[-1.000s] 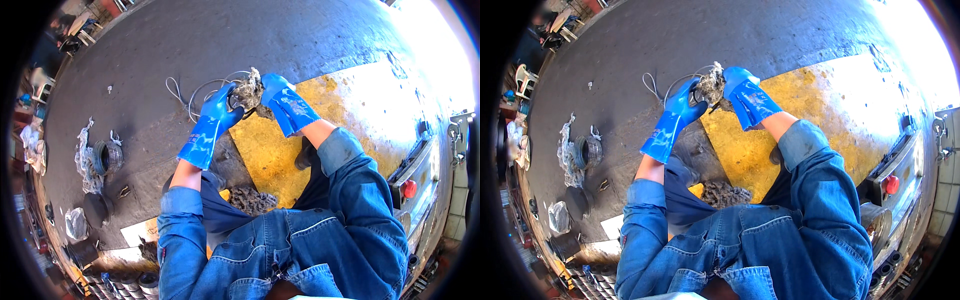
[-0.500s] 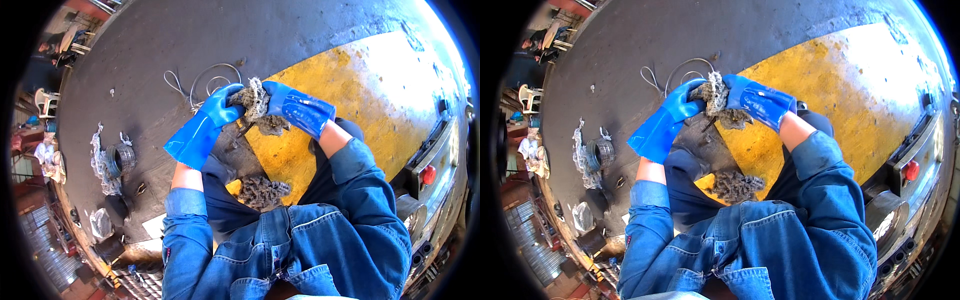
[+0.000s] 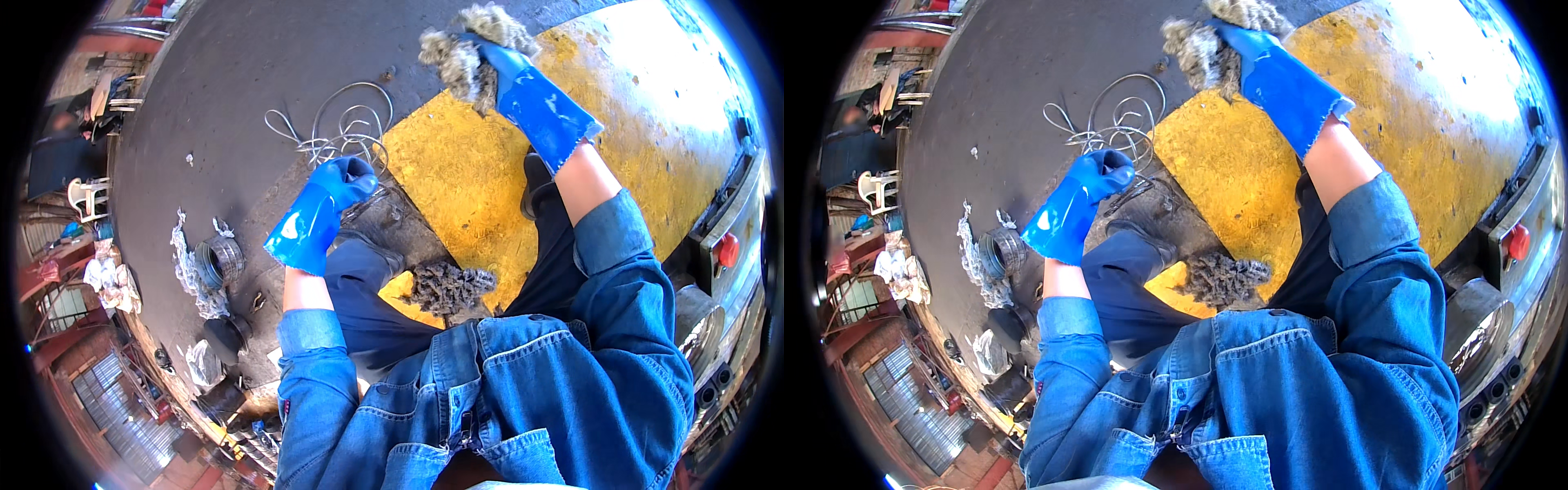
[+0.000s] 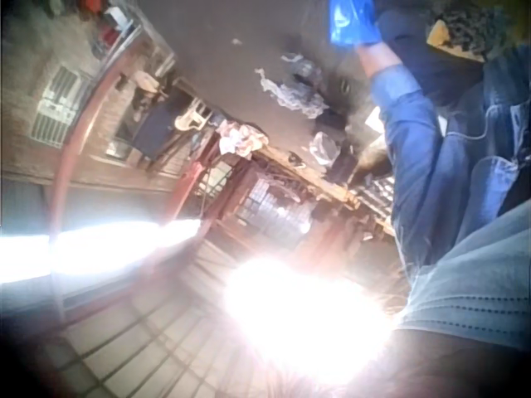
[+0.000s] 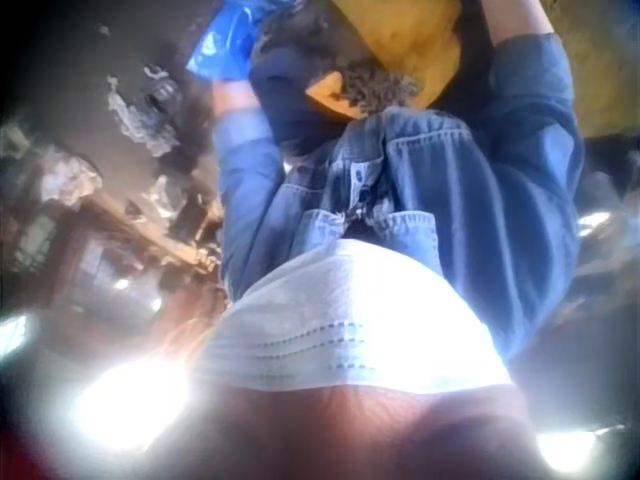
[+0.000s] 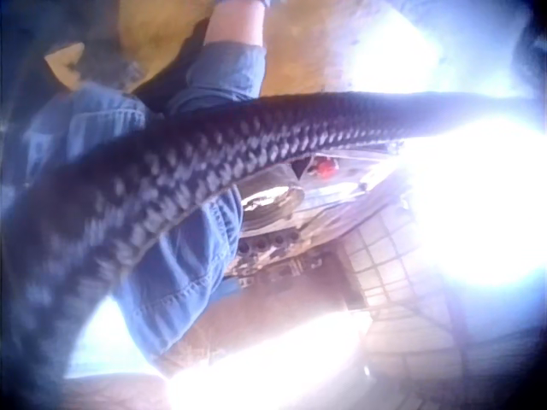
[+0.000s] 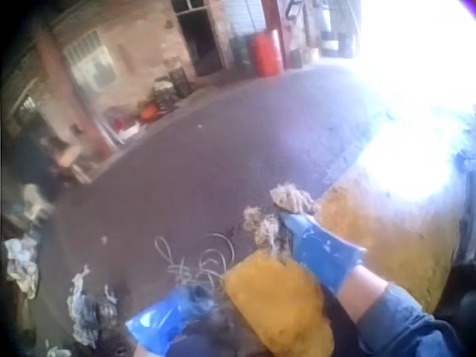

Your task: The person sits on the floor of a workshop and uses a rag to wipe and clean a coiled metal wire. They manipulate the wire with gloved hands, rubbing the rag along its length to remove dirt or residue.

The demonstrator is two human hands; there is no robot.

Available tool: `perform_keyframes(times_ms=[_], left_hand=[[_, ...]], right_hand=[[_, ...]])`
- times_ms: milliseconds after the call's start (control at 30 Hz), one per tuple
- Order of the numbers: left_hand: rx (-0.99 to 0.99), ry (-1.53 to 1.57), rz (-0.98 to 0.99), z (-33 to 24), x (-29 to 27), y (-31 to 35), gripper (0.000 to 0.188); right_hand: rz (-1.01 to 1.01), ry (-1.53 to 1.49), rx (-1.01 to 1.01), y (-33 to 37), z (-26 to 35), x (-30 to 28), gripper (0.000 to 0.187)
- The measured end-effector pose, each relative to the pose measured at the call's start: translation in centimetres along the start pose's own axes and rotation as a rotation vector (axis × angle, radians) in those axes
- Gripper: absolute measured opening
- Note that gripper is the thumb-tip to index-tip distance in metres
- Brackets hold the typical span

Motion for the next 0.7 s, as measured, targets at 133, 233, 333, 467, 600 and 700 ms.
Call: perform_keyframes(times_ms=[133, 233, 333, 467, 600, 700], left_hand=[[0.079, -0.148, -0.12, -2.8, 0.0, 4.1, 0.024], [0.06, -0.127, -0.228, -2.7, -0.7, 4.1, 0.026], [-0.045, 0.313, -0.148, -0.8, -2.4, 2.0, 0.028], [0.068, 0.745, -0.157, -1.4, -4.7, 1.3, 0.025], [0.079, 0.773, -0.152, -0.6, -5.3, 1.1, 0.034], [0.116, 0.807, -0.076, -1.5, -4.9, 0.4, 0.034]], right_hand=[[0.222, 1.297, -0.141, -1.6, -0.5, 0.0, 0.039], [0.543, 1.807, -0.44, -1.4, -2.8, 0.6, 0.049], [0.374, 1.427, -0.313, -1.9, -4.0, -0.3, 0.051], [0.181, 1.138, -0.11, -2.3, -3.9, -1.5, 0.05], [0.321, 1.284, -0.075, 0.1, -2.5, 2.8, 0.048], [0.386, 1.094, -0.179, -2.0, -4.2, 1.8, 0.045]])
Point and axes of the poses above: each hand's wrist, its own y-axis away from the middle knuckle, its own x-axis out of the palm, z = x × y, the point moved 7 cm from there along -y, towards the middle knuckle, and after that the axes turned 10 degrees about -x, right-handed, at the moved point
